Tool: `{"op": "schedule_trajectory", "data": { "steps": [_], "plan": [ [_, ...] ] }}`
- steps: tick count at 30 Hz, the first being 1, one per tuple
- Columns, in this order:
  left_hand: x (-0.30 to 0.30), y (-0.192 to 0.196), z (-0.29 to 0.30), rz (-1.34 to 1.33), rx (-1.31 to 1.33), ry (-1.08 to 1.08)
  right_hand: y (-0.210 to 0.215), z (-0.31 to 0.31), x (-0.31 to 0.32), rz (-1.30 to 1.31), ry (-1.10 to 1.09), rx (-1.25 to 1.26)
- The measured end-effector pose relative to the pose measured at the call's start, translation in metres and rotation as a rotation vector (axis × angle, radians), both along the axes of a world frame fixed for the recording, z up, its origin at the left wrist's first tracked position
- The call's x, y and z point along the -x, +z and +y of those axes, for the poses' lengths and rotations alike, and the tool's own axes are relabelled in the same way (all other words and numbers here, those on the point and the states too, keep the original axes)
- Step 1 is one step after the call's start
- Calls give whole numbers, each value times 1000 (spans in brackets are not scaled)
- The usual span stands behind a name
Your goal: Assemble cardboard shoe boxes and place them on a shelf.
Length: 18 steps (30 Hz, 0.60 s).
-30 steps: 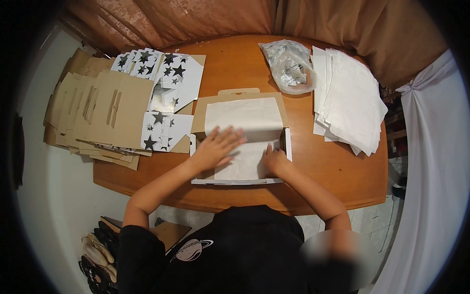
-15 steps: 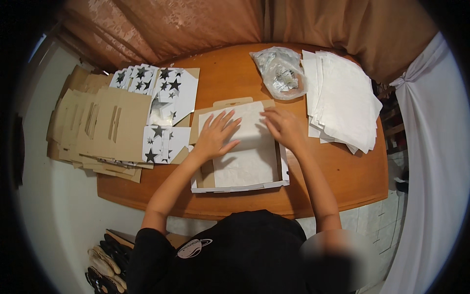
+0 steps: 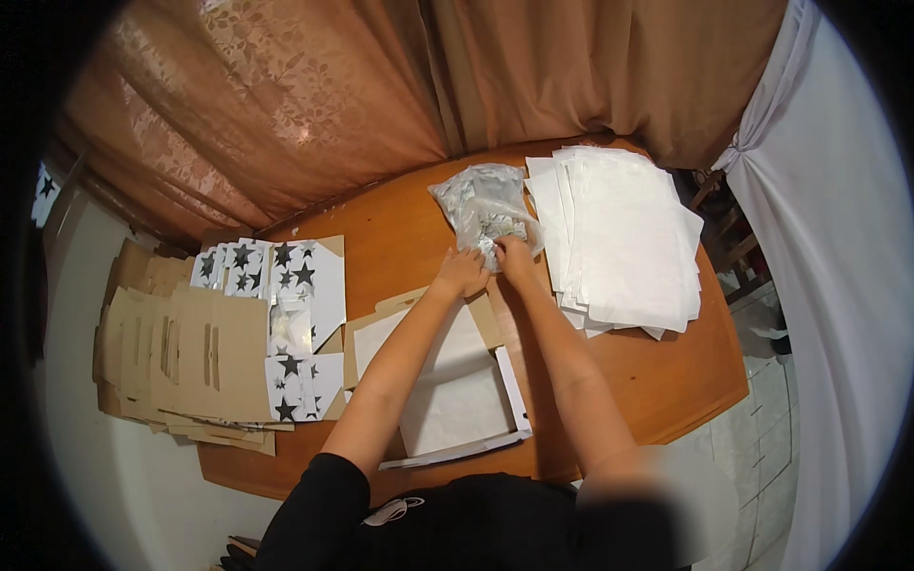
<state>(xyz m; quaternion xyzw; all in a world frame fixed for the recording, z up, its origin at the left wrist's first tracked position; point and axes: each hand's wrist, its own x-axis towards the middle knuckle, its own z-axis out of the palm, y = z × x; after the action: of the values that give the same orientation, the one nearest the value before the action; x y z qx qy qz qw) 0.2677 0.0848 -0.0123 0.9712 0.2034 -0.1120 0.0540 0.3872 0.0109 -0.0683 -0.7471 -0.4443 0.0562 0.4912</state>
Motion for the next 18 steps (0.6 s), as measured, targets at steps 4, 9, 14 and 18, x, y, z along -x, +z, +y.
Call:
{"op": "schedule_trajectory", "data": {
  "steps": [4, 9, 14, 18],
  "plan": [
    [-7, 5, -3, 31, 54, 8, -9, 12, 3, -131, -124, 28],
    [0, 14, -3, 81, 40, 33, -3, 17, 13, -35, -151, 23],
    [18, 22, -10, -138, 123, 80, -8, 3, 4, -68, -192, -68],
    [49, 39, -18, -414, 78, 108, 26, -14, 18, -291, -237, -215]
  ]
}}
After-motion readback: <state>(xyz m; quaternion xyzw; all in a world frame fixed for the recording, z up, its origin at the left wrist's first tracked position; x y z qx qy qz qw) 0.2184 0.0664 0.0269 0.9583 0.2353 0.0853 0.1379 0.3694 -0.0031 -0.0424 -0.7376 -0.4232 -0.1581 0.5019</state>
